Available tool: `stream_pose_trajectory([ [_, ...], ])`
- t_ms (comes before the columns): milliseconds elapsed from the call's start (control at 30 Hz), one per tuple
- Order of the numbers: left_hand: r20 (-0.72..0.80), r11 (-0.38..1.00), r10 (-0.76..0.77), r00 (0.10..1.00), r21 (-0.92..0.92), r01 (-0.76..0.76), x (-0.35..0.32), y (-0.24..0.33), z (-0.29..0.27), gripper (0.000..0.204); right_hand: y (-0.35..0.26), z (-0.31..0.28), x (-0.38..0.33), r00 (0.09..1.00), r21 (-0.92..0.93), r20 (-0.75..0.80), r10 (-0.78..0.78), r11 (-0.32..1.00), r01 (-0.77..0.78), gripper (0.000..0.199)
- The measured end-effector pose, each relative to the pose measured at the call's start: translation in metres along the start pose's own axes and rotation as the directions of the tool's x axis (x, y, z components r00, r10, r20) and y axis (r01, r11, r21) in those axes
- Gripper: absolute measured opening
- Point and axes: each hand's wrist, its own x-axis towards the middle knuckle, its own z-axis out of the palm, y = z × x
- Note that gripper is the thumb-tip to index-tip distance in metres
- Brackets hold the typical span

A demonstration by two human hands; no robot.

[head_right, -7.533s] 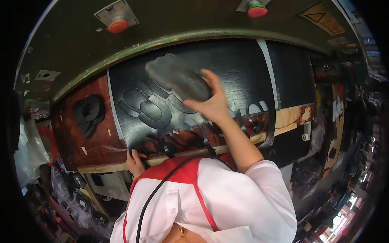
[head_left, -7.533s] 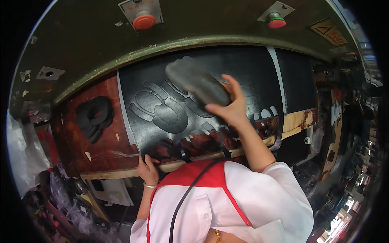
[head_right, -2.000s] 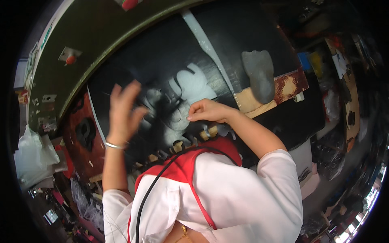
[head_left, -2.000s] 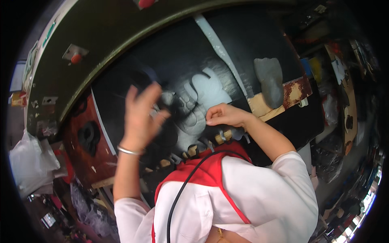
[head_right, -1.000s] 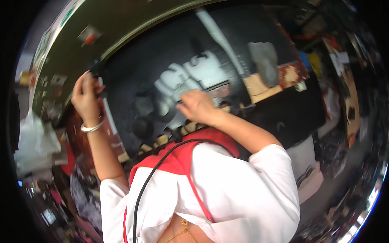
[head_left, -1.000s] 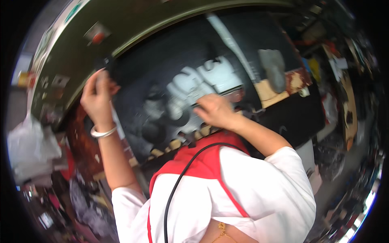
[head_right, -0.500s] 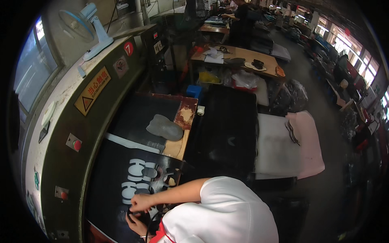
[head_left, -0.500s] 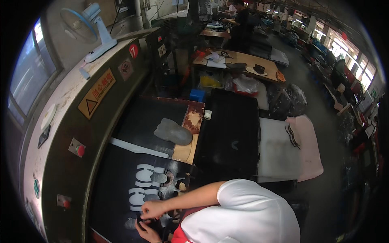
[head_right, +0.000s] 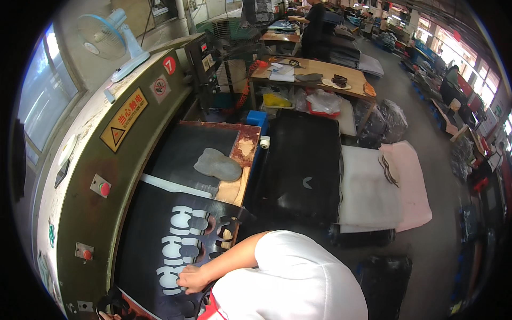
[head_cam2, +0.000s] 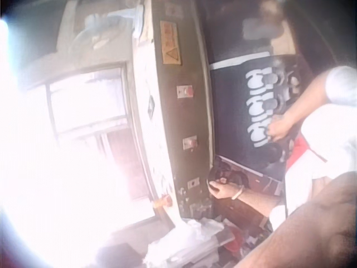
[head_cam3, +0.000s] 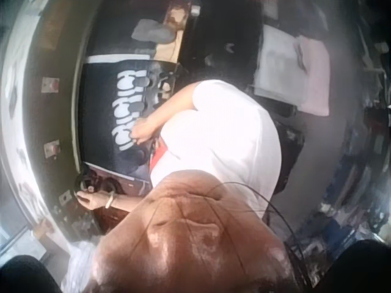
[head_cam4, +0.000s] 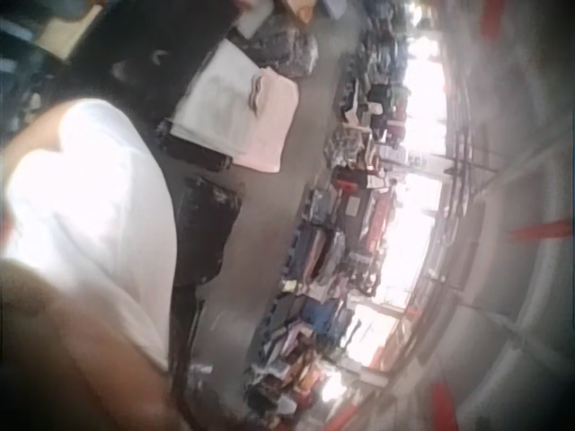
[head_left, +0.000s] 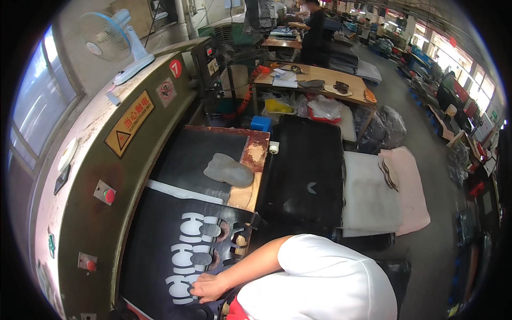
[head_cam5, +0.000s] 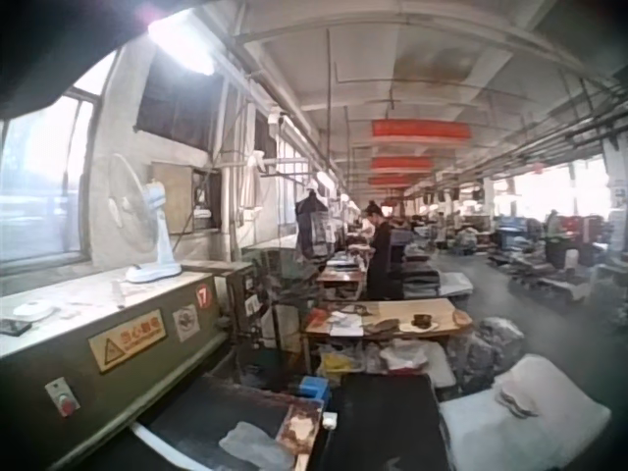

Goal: The person places black rubber sheets on a cutting machine, presses a button to activate the blade, and cuts out multiple small parts. They remove the cut pieces and place them on a nearby table, repeating the process with new sheets.

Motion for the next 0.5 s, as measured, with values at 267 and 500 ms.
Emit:
stream_pose_trajectory([
  [267,0.815,0.712,0.268,0.514,0.192,-0.675,-0.163,-0.063,-0.001,0.036,0.006,0.025,0.044,0.630,0.629,0.762,0.151,0.058,-0.775,0.064],
  [500,0.782,0.837,0.133,0.609,0.241,-0.492,-0.188,-0.080,-0.014,0.039,0.004,0.036,0.048,0.735,0.729,0.677,0.036,-0.162,-0.665,0.058],
])
